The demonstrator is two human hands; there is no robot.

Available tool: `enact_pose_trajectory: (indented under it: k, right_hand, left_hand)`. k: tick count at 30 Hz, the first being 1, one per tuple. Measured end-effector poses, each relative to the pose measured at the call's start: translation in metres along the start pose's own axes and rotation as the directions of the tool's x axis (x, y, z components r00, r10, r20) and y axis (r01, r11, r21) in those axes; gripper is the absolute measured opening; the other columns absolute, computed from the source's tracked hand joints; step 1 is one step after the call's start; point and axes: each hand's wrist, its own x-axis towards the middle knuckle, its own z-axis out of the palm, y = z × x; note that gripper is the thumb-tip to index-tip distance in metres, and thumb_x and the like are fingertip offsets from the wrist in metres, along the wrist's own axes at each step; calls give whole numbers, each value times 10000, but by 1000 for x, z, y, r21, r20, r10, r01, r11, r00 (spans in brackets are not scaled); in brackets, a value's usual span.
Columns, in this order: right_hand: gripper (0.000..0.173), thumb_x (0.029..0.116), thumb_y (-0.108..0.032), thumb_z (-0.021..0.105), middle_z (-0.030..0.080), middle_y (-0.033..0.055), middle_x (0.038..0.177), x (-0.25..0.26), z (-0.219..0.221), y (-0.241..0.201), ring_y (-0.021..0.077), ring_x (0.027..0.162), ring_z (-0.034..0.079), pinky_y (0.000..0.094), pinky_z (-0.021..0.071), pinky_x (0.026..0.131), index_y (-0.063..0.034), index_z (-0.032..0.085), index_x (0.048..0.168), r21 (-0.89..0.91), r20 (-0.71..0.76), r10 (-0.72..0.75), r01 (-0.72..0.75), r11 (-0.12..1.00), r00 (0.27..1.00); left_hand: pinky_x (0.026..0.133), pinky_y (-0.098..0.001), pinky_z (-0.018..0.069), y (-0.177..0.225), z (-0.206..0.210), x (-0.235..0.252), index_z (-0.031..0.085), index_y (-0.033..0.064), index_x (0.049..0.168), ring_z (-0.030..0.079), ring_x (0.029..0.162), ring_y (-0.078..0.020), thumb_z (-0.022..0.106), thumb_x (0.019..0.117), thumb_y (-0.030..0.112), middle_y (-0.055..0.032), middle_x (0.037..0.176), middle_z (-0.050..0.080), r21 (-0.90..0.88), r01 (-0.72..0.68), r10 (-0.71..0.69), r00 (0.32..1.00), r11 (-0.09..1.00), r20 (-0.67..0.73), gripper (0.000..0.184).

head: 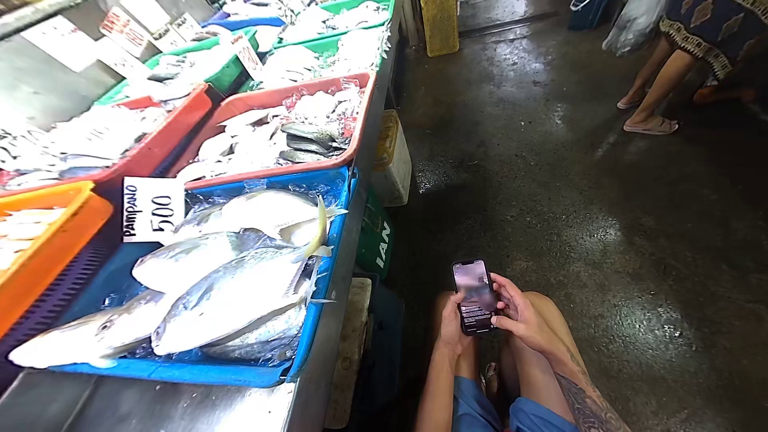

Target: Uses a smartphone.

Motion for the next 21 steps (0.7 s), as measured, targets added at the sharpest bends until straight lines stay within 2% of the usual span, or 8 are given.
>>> enact_pose_trajectory:
  k: [14, 16, 18, 21]
  right_hand:
    - [858, 800, -93, 704, 575, 141, 1348, 1, -1, 1, 185, 1164, 630, 313, 570, 953, 30, 298, 1546, -2, 10, -23, 23, 1000, 1000]
    - [861, 803, -99, 710, 577, 145, 1357, 1, -1, 1, 192, 1180, 628, 323, 566, 970, 31, 296, 1546, 2, 10, -24, 24, 1000, 1000]
    - [868, 797, -108, 707, 577, 140, 1350, 0, -1, 1, 186, 1182, 623, 317, 561, 971, 29, 294, 1548, -8, 9, -18, 18, 1000, 1000]
    - [868, 800, -122, 707, 580, 138, 1346, 0, -1, 1, 179, 1184, 620, 310, 557, 973, 33, 294, 1547, -13, 6, -12, 12, 1000, 1000]
  left_hand:
    - [834, -403, 622, 0, 0, 0, 592, 45, 1222, 738, 965, -241, 264, 1062, 305, -154, 1072, 738, 0, 13, -13, 1000, 1000, -3, 448]
    - [830, -403, 623, 0, 0, 0, 591, 43, 1215, 739, 954, -239, 303, 1046, 280, -154, 1057, 740, 9, 7, -7, 1000, 1000, -12, 409]
    - [823, -390, 623, -1, 0, -1, 543, 58, 1247, 740, 939, -226, 385, 996, 228, -142, 1046, 737, 38, 10, -9, 999, 999, -38, 342]
    - [817, -383, 616, -2, 0, -1, 442, 76, 1327, 731, 929, -217, 473, 928, 147, -135, 1054, 719, 83, 29, -23, 998, 996, -66, 406]
